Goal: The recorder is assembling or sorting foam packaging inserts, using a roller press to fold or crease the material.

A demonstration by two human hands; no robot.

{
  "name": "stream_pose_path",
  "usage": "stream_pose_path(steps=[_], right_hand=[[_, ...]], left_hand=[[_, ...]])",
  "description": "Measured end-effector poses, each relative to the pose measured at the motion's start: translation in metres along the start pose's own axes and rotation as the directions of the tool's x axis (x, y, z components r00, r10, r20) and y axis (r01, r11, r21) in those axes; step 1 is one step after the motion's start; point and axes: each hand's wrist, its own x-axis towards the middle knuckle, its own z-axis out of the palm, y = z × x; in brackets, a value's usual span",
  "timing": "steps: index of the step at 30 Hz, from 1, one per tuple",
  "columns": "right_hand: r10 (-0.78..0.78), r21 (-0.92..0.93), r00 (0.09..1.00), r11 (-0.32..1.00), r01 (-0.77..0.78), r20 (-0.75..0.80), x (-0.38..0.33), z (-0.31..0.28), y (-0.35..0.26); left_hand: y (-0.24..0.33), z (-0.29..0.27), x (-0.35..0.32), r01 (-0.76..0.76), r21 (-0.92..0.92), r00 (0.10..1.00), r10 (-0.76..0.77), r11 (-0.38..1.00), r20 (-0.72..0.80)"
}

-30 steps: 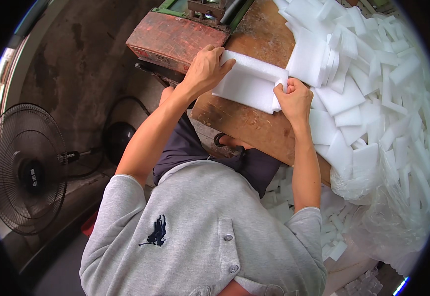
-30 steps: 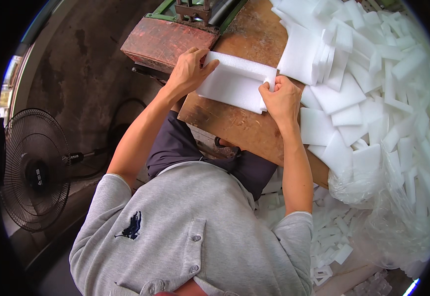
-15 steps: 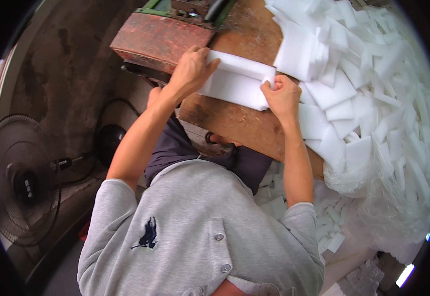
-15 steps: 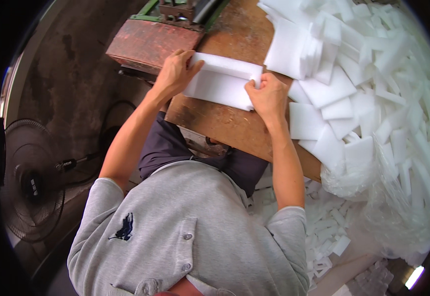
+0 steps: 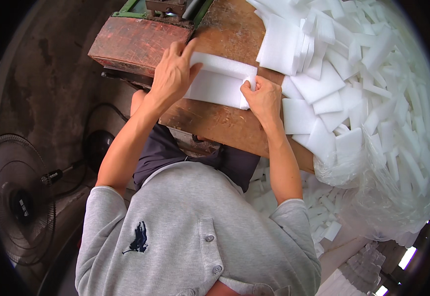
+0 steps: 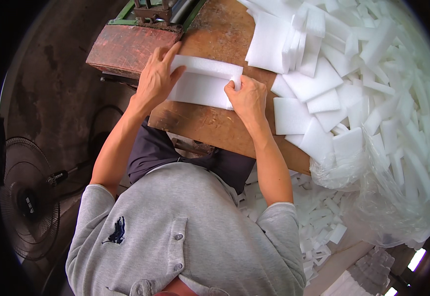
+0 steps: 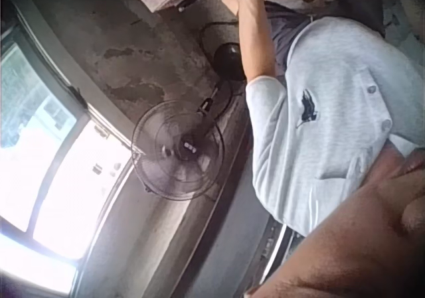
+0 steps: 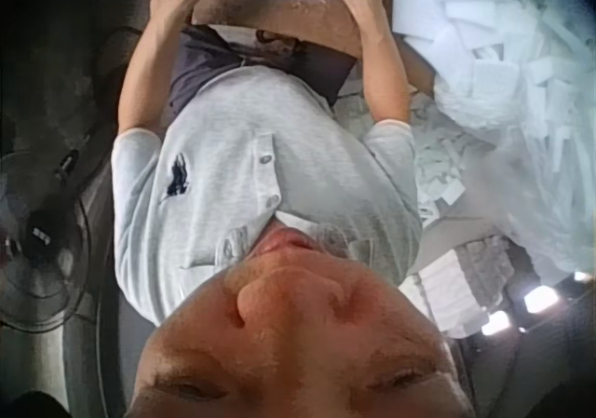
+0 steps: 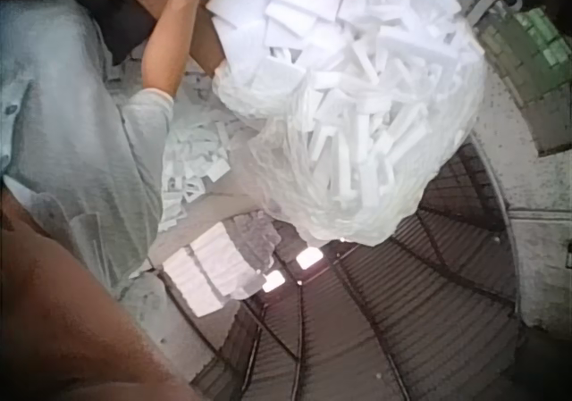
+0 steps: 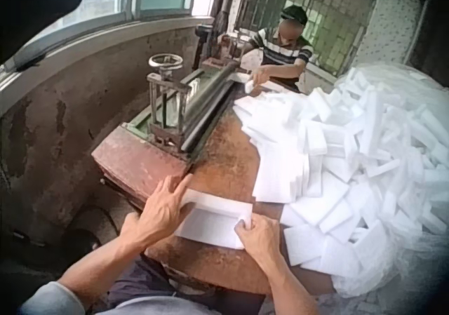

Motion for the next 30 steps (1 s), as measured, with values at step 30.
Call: stream_pose_path(steps=[30], right_hand=[[0.282,0.921,0.886,-0.018,0.389,-0.368,-0.12,-0.241,0.08]], left_hand=[[0.081,0.111,0.095,0.553,-0.511,0.82,-0.32,0.658,0.475]])
